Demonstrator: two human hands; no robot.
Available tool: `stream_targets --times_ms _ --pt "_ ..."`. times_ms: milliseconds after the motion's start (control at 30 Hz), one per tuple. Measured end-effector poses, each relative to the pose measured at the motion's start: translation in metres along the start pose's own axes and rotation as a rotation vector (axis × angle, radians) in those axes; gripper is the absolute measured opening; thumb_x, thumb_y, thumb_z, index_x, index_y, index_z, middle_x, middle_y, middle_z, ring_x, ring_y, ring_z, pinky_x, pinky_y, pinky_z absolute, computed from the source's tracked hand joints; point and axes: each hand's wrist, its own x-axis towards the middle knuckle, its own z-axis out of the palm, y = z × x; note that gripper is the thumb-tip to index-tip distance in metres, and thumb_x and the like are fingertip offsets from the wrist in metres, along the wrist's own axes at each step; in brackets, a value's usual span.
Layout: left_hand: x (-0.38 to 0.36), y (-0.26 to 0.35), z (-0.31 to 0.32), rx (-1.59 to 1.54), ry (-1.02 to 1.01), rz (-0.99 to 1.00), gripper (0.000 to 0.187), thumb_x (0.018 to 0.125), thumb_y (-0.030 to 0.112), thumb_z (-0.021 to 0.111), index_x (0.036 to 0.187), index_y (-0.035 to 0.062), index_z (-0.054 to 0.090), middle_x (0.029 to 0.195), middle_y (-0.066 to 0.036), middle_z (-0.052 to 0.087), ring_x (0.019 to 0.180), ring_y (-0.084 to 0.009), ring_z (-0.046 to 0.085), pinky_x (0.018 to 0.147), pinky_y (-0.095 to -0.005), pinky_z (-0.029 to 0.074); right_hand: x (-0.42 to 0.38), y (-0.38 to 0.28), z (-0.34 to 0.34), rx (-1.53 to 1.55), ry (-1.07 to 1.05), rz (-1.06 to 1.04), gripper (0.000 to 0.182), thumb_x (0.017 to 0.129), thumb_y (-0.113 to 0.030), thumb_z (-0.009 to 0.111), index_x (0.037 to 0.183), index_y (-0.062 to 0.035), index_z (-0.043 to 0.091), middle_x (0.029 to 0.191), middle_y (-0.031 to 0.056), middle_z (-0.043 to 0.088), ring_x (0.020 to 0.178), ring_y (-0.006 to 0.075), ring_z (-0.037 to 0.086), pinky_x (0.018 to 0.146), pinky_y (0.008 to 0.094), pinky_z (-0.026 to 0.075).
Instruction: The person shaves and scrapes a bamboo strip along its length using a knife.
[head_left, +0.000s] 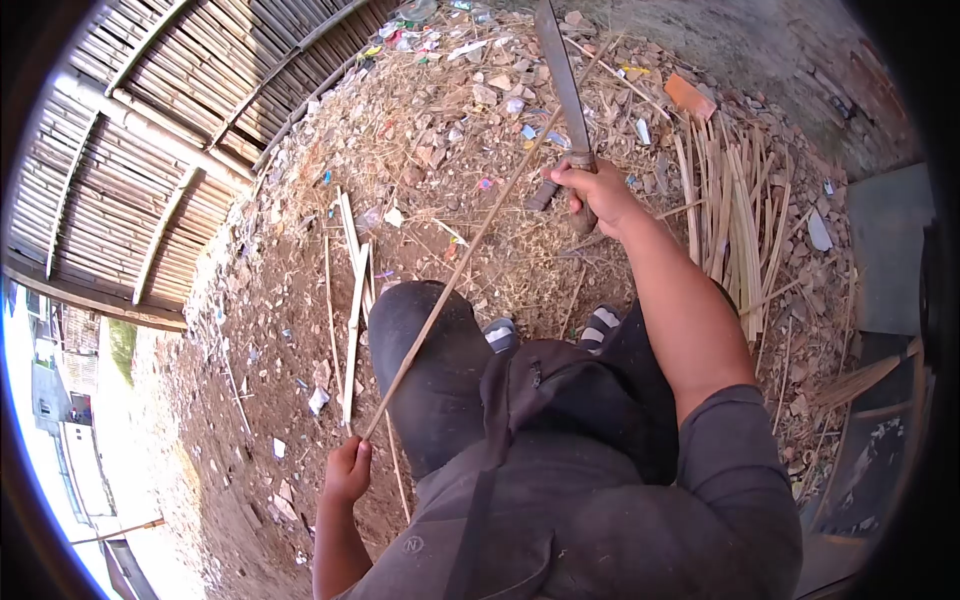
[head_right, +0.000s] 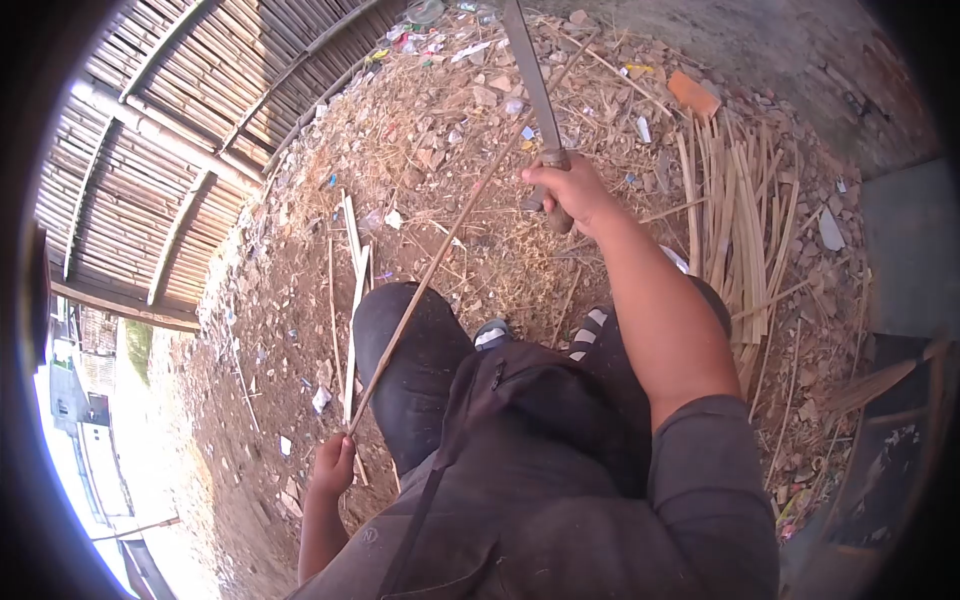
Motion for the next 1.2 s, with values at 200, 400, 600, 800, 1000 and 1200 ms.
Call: stream_targets --times_ms 200,400,600,800,1000,1200 --pt "-0.003 -0.005 0.011 0.162 0.144 0.05 0.034 0.096 0.033 0.066 0.082 0.0036 0.056 0.06 -0.017 0.057 0.057 -0.0411 0.058 0.055 -0.048 0.045 -0.01 -0.003 0.017 -0.048 -0.144 0.026 0.015 0.087 -0.017 0.076 0.096 -0.0077 0.067 0.097 0.0072 0.071 0.055 0.0077 0.052 0.053 0.0247 0.045" --pt "-0.004 0.012 0.015 0.212 0.271 0.1 0.029 0.09 0.031 0.072 0.097 0.0046 0.061 0.074 -0.015 0.064 0.066 -0.0367 0.064 0.061 -0.0461 0.05 -0.019 -0.009 0.024 -0.024 -0.243 -0.052 0.017 0.09 -0.013 0.072 0.104 -0.0049 0.066 0.11 0.0076 0.069 0.062 0.0071 0.053 0.057 0.0258 0.046" --pt "0.011 0.048 0.025 0.244 0.418 0.287 0.031 0.088 0.021 0.074 0.11 0.0032 0.062 0.097 -0.017 0.067 0.082 -0.0353 0.069 0.071 -0.0442 0.055 -0.023 -0.012 0.028 -0.045 -0.249 -0.058 0.019 0.09 -0.012 0.071 0.108 -0.0047 0.068 0.109 0.0058 0.069 0.062 0.0067 0.053 0.056 0.0248 0.045" --pt "0.02 0.045 0.037 0.23 0.448 0.295 0.023 0.094 0.017 0.066 0.111 0.0024 0.062 0.096 -0.018 0.069 0.083 -0.0371 0.07 0.07 -0.0452 0.056 -0.03 -0.021 0.027 -0.244 -0.241 0.03 0.027 0.086 -0.01 0.073 0.113 -0.0062 0.07 0.092 0.0008 0.069 0.056 0.0053 0.052 0.052 0.0236 0.043" --pt "0.018 0.053 0.028 0.24 0.424 0.302 0.021 0.096 0.017 0.063 0.111 0.0023 0.062 0.093 -0.019 0.069 0.081 -0.0381 0.07 0.069 -0.0453 0.056 -0.031 -0.029 0.016 -0.527 -0.458 0.119 0.031 0.081 -0.01 0.076 0.111 -0.0066 0.072 0.09 0.0 0.07 0.056 0.0039 0.053 0.051 0.0227 0.043" --pt "0.019 0.05 0.03 0.209 0.417 0.292 0.021 0.097 0.017 0.062 0.111 0.0018 0.063 0.091 -0.02 0.07 0.077 -0.0385 0.07 0.065 -0.0448 0.056 -0.024 -0.013 0.017 -0.315 -0.342 -0.006 0.029 0.083 -0.011 0.075 0.111 -0.006 0.071 0.091 0.0023 0.071 0.058 0.0047 0.053 0.052 0.0224 0.043"
